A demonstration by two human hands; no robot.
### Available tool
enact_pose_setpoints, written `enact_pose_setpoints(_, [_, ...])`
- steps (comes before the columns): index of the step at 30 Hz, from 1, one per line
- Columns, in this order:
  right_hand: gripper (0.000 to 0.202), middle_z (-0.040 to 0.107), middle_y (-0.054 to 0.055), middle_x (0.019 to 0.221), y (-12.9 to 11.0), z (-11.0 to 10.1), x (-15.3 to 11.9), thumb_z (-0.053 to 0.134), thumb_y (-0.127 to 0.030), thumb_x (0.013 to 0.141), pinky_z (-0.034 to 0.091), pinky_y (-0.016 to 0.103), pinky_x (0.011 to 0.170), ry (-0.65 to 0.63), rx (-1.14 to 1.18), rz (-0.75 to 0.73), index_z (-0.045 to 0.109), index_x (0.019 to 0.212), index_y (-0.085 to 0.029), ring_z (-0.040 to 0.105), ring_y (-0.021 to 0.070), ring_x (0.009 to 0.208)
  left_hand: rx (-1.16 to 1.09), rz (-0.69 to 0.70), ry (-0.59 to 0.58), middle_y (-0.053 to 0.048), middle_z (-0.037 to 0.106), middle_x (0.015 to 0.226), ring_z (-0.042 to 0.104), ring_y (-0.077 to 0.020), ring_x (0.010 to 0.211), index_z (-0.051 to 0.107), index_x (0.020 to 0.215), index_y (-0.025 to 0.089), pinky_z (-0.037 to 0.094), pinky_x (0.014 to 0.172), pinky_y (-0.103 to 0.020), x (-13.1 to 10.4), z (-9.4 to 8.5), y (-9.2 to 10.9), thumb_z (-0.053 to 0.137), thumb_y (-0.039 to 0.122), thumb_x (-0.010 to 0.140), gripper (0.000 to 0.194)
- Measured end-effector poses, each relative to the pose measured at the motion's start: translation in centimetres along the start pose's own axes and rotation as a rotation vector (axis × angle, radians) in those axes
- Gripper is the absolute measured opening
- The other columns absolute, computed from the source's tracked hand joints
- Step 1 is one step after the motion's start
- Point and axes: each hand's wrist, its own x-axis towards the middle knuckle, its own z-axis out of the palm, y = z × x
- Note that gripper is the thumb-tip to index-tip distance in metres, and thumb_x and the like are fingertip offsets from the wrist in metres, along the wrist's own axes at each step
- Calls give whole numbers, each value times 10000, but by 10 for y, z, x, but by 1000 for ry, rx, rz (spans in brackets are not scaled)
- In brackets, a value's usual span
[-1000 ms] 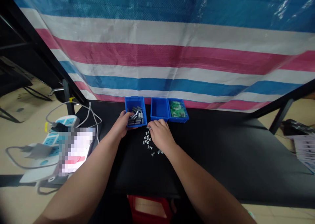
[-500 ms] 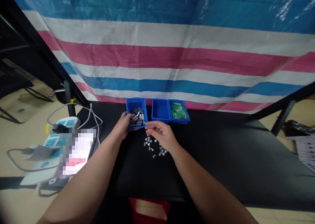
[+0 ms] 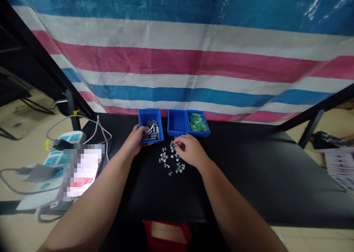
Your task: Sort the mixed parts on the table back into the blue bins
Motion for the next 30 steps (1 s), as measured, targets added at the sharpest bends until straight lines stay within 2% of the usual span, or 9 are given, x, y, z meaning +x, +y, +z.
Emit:
enact_pose_setpoints(2, [239, 661, 29, 809, 2, -1, -1, 592, -121, 860, 517, 376, 810, -34, -91, 14, 759, 1004, -215, 609, 213, 827, 1, -7, 6, -24, 645, 855, 678, -196, 698, 510, 1113, 263, 620, 628, -371, -1, 1, 1, 656, 300, 779, 366])
enact_pose_setpoints(5, [383, 683, 54, 938, 1, 5, -2, 529, -96, 909, 528, 393, 868, -59, -163, 20, 746, 1195, -231, 599, 227, 912, 5, -11, 19, -28, 648, 856, 678, -199, 693, 512, 1098, 261, 623, 620, -379, -1, 1, 2, 654, 298, 783, 348])
enact_pose_setpoints(7, [435, 678, 68, 1015, 0, 11, -2, 497, -77, 925, 529, 410, 913, -78, -202, 4, 737, 1245, -246, 584, 236, 965, 7, -15, 21, -28, 653, 867, 683, -199, 699, 511, 1100, 265, 625, 618, -380, -1, 2, 2, 652, 295, 782, 349])
enact_pose_setpoints(13, [383, 682, 79, 1021, -6, 14, 0, 521, -82, 920, 525, 416, 930, -96, -279, 19, 769, 1172, -230, 559, 251, 976, 9, -18, 19, -20, 652, 861, 686, -190, 688, 523, 1115, 259, 621, 615, -356, -1, 1, 2, 659, 294, 780, 363])
enact_pose_setpoints(18, [356, 696, 73, 1026, -13, 11, -2, 587, -88, 853, 517, 421, 916, -100, -309, 25, 760, 1130, -230, 554, 267, 987, 1, -17, 5, -17, 641, 838, 679, -183, 686, 520, 1110, 255, 618, 630, -344, -3, 2, 3, 650, 282, 794, 343])
enact_pose_setpoints(24, [311, 704, 80, 1048, -16, 14, -3, 549, -173, 959, 508, 426, 912, -114, -330, 71, 758, 1177, -245, 569, 264, 990, 9, -33, -2, -20, 637, 861, 680, -195, 714, 510, 1104, 264, 625, 627, -367, -3, 2, 3, 629, 277, 806, 322])
enact_pose_setpoints(30, [231, 718, 71, 963, -15, 18, -1, 613, -172, 907, 490, 396, 887, -83, -336, 64, 750, 1087, -215, 570, 258, 939, 16, -37, -3, -22, 641, 870, 680, -190, 725, 517, 1094, 263, 631, 636, -364, -3, 2, 3, 634, 284, 800, 317])
